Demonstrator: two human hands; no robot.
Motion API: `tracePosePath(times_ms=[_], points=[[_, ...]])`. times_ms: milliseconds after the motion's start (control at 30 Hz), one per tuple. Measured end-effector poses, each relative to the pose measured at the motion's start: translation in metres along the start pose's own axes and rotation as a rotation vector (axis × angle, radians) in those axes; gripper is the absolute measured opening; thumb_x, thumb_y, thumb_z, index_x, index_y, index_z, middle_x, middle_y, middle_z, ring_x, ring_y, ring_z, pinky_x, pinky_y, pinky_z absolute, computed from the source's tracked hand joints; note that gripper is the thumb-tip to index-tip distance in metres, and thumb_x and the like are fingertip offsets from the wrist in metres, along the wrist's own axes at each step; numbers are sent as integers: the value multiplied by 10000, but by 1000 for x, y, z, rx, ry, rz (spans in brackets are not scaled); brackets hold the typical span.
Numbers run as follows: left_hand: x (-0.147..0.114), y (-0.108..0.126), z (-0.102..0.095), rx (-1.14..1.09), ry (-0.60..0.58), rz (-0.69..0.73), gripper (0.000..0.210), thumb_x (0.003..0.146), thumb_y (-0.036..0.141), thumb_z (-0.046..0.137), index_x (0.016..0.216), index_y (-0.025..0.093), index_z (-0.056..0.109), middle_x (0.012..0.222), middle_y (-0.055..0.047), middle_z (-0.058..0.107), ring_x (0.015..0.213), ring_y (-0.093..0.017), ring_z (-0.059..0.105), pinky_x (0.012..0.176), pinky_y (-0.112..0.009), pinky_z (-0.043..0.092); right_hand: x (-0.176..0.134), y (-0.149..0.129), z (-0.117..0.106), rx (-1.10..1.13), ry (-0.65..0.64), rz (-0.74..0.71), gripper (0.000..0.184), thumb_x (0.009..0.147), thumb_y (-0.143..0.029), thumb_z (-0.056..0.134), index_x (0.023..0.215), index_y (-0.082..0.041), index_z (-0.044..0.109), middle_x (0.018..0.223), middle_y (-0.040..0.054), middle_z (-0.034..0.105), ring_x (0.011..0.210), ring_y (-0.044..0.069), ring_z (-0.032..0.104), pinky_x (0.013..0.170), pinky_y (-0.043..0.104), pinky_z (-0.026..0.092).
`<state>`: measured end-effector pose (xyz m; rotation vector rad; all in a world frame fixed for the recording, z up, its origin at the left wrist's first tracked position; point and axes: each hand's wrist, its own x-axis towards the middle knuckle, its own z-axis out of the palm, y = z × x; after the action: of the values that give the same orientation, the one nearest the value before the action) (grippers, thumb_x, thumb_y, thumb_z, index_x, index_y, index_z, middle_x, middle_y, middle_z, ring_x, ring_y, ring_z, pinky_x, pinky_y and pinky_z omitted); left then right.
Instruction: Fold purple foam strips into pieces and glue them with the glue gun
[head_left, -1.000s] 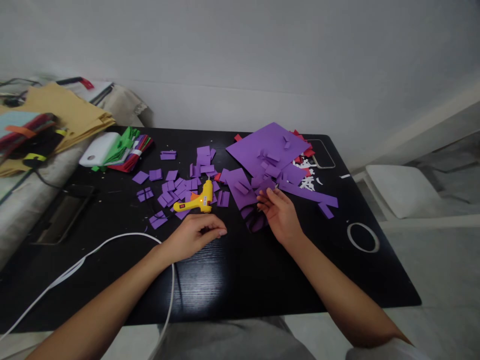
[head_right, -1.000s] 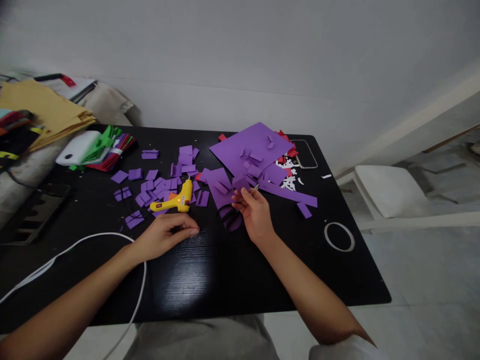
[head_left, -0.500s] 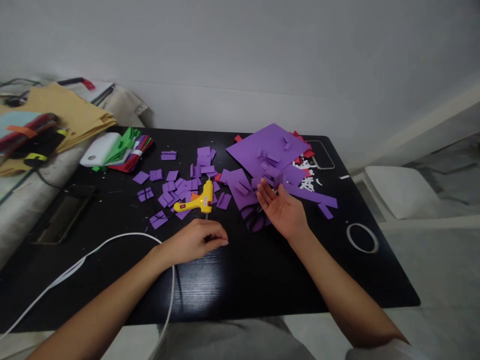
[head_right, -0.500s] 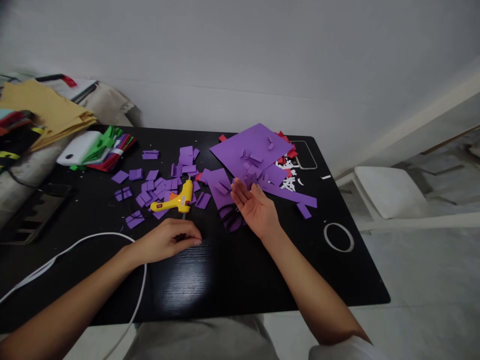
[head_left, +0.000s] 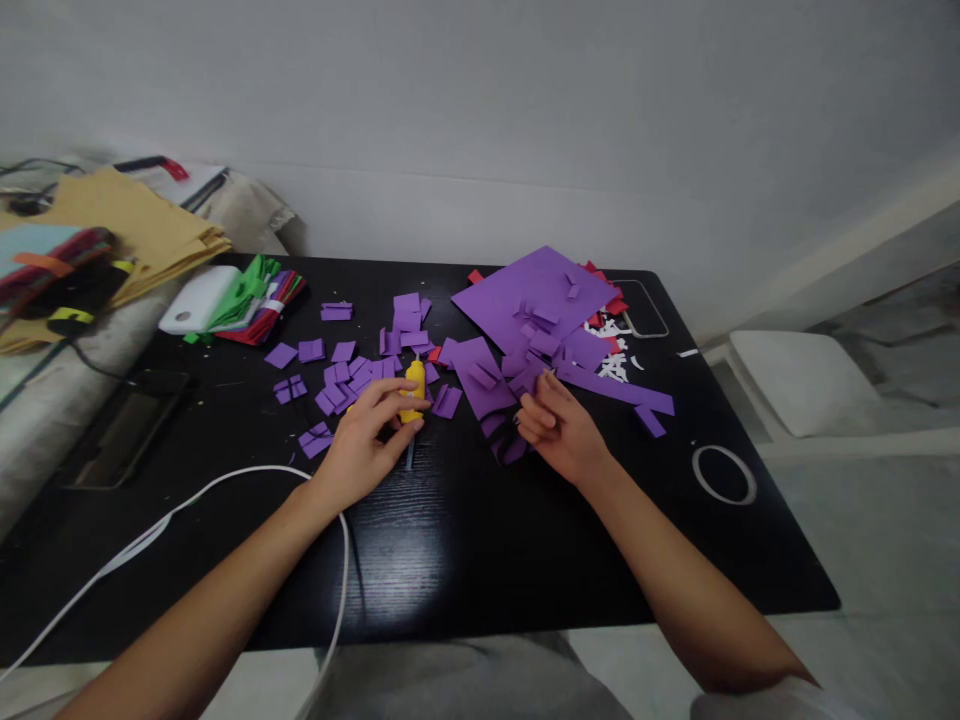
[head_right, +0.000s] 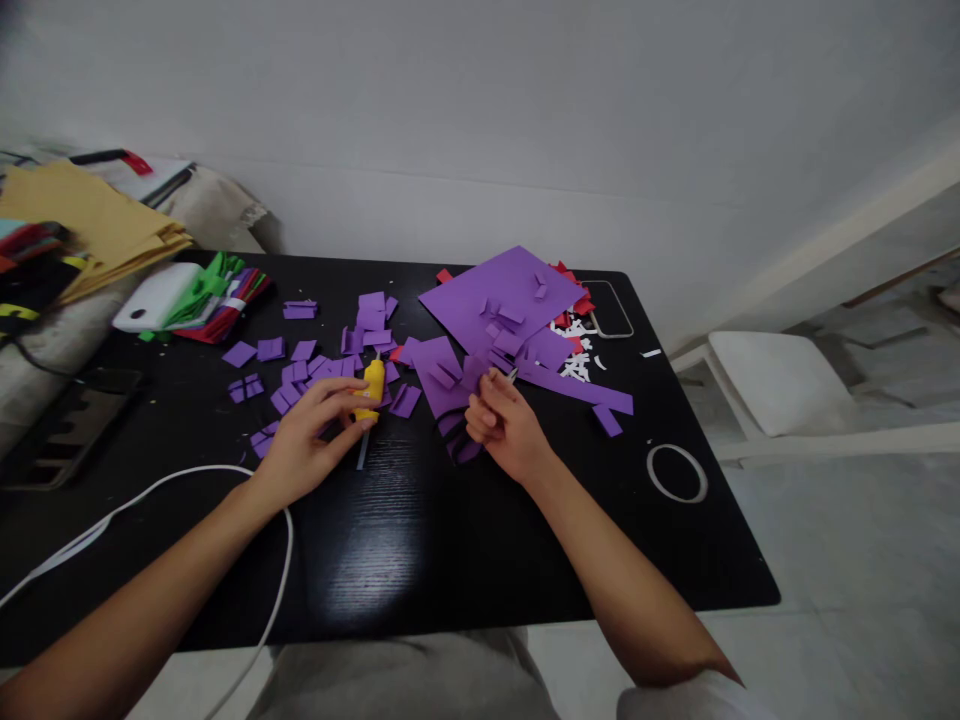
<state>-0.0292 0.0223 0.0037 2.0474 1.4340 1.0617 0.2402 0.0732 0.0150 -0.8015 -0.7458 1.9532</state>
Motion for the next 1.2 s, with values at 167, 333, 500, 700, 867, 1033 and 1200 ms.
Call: tracePosePath(times_ms=[167,333,500,700,867,1033,1200], points=[[0,11,0,-64,83,17,196,977,212,582,1123,220,712,1232,-85,645,1111,-201,641,846,-303,556,-6,22,13,-406,-29,-37,354,792,-476,780,833,-235,523,513,-115,315,442,76,234,451,235,183],[-6,20,8,-182,-115,8,308,958,262,635,1263,216,643,1027,-40,706,875,-148,661,786,-270,547,-13,35,22,-726,-61,-108,290,822,-433,751,785,-189,599,575,-70,455,517,81,353,500,244,259],[-11,20,17,-236,-180,-87,170,959,306,638,1078,201,699,846,1,699,731,-117,635,695,-228,525,-15,38,23,-799,-83,-115,240,823,-394,754,792,-180,650,559,-68,458,515,82,360,496,243,270],[-11,12,17,-222,-79,-164,177,928,336,665,1024,191,695,774,9,676,675,-119,624,627,-223,506,-7,24,13,-635,189,-279,212,892,-371,661,985,-185,702,541,-65,467,496,98,407,486,242,308],[-11,9,17,-222,-52,-159,163,921,324,669,1009,188,693,756,10,662,668,-121,626,626,-234,513,2,17,-3,-497,365,-418,175,912,-359,647,1017,-221,672,579,-51,552,505,108,468,501,242,387],[-11,10,17,-214,-37,-150,157,918,308,676,1019,189,690,763,7,663,679,-123,624,635,-240,520,2,19,-2,-576,348,-465,165,899,-335,668,1019,-225,697,1051,72,737,967,202,682,894,371,543],[-12,9,17,-195,-36,-159,155,926,314,663,1016,188,678,801,-4,672,706,-127,627,647,-242,515,-4,25,5,-700,237,-512,111,879,-280,703,977,-229,713,1159,82,704,1120,228,650,996,393,511]])
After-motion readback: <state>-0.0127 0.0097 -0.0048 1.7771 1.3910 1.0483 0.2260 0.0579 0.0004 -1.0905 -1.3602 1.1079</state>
